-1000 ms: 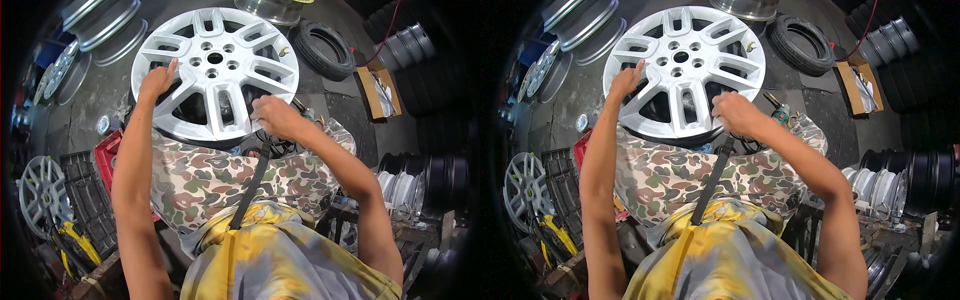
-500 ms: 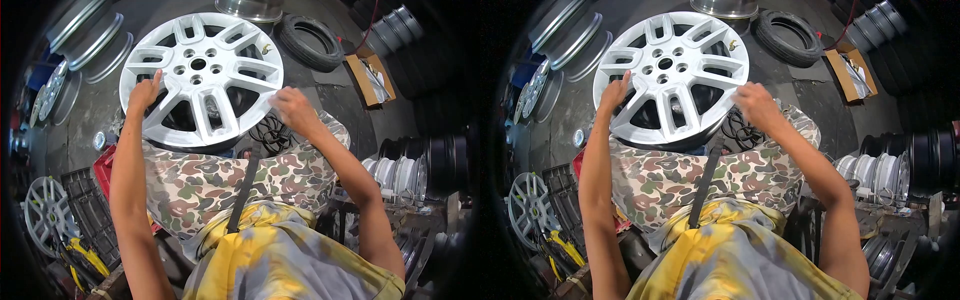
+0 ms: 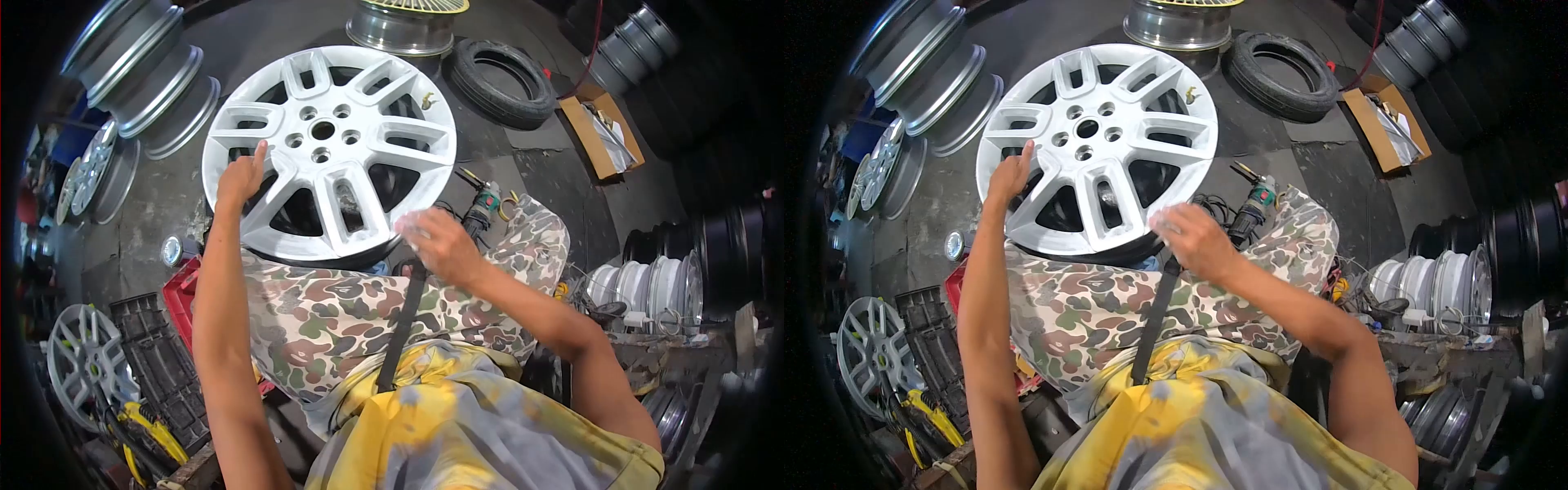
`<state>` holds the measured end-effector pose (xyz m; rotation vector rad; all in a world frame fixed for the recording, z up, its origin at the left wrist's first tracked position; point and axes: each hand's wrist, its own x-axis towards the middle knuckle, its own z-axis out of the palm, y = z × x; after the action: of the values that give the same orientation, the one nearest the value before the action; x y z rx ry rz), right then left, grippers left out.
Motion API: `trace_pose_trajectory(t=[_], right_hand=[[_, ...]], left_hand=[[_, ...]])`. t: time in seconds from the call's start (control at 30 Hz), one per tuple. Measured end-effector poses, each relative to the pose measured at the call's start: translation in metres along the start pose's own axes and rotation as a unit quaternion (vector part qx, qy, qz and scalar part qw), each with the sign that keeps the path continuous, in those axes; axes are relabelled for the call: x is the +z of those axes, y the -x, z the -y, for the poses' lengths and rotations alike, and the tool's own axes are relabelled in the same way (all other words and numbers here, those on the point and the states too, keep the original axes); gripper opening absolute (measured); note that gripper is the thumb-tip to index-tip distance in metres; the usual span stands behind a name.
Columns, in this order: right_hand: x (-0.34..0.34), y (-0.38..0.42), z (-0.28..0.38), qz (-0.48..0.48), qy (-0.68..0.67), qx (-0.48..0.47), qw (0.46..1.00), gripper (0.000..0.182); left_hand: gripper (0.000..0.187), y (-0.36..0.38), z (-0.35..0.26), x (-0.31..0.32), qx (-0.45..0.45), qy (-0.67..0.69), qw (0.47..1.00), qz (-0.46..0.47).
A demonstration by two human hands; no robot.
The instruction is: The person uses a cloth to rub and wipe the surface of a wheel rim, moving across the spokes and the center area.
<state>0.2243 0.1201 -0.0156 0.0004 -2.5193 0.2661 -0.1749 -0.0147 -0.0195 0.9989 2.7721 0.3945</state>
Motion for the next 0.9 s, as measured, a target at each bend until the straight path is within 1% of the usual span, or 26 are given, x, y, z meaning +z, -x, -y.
trace_pose_trajectory(t=[0.03,0.1,0.17,0.2,0.27,0.3,0.37,0.4,0.47,0.5,0.53,0.57,0.63,0.7,0.73,0.77,0.8,0.83,0.9], right_hand=[[0.003,0.0,0.007,0.009,-0.009,-0.01,1.0,0.025],[0.0,0.006,-0.022,-0.005,-0.032,-0.007,0.999,0.027],[-0.006,0.006,-0.058,-0.051,0.052,0.098,0.992,0.03],[-0.008,0.004,-0.062,-0.051,0.055,0.101,0.992,0.03],[-0.008,-0.001,-0.063,-0.107,-0.008,0.217,0.97,0.03],[-0.005,-0.001,-0.056,-0.108,-0.007,0.217,0.97,0.03],[0.011,0.003,-0.028,-0.175,-0.01,0.283,0.943,0.029],[0.021,0.005,-0.015,-0.21,-0.029,0.291,0.933,0.03],[0.031,0.006,0.019,-0.202,-0.034,0.315,0.927,0.034],[0.032,0.006,0.038,-0.197,-0.051,0.303,0.931,0.038],[0.04,0.007,0.058,-0.18,-0.056,0.325,0.927,0.041],[0.042,0.006,0.073,-0.168,-0.067,0.313,0.932,0.043],[0.054,0.004,0.095,-0.16,-0.153,0.281,0.934,0.041],[0.05,0.006,0.096,-0.174,-0.164,0.266,0.934,0.04],[0.046,0.005,0.094,-0.181,-0.177,0.248,0.935,0.039],[0.034,0.007,0.077,-0.228,-0.142,0.234,0.934,0.036],[0.02,0.007,0.058,-0.238,-0.085,0.26,0.932,0.033],[0.013,0.008,0.033,-0.258,-0.071,0.283,0.921,0.029],[0.005,0.003,-0.01,-0.261,-0.034,0.333,0.905,0.023]], left_hand=[[0.088,0.0,0.004,0.002,0.006,-0.015,1.0,-0.015],[0.087,-0.002,0.007,0.004,0.01,-0.023,1.0,-0.006],[0.086,-0.001,0.003,0.001,0.009,0.003,1.0,0.004],[0.086,-0.001,0.001,-0.001,-0.003,0.004,1.0,0.015],[0.086,-0.003,0.002,0.001,-0.008,0.003,1.0,0.02],[0.086,-0.004,0.004,0.0,-0.018,0.001,1.0,0.024],[0.086,-0.004,0.005,-0.001,-0.019,0.001,1.0,0.022],[0.086,-0.004,0.004,-0.001,-0.02,0.0,1.0,0.021],[0.086,-0.008,0.007,0.003,-0.02,-0.002,1.0,0.018],[0.087,-0.012,0.009,0.005,-0.023,0.0,1.0,0.013],[0.088,-0.015,0.012,0.006,-0.017,0.002,1.0,0.022],[0.088,-0.018,0.013,0.008,-0.009,-0.002,1.0,0.023],[0.089,-0.018,0.013,0.008,-0.018,-0.019,1.0,0.014],[0.09,-0.017,0.015,0.009,-0.004,-0.009,1.0,0.011],[0.09,-0.018,0.015,0.009,0.003,-0.012,1.0,0.01],[0.091,-0.019,0.017,0.011,0.006,-0.012,1.0,0.006],[0.091,-0.015,0.016,0.011,0.012,0.006,1.0,-0.011],[0.091,-0.012,0.016,0.011,0.009,0.01,1.0,-0.008],[0.09,-0.014,0.011,0.005,-0.006,0.002,0.999,0.038]])
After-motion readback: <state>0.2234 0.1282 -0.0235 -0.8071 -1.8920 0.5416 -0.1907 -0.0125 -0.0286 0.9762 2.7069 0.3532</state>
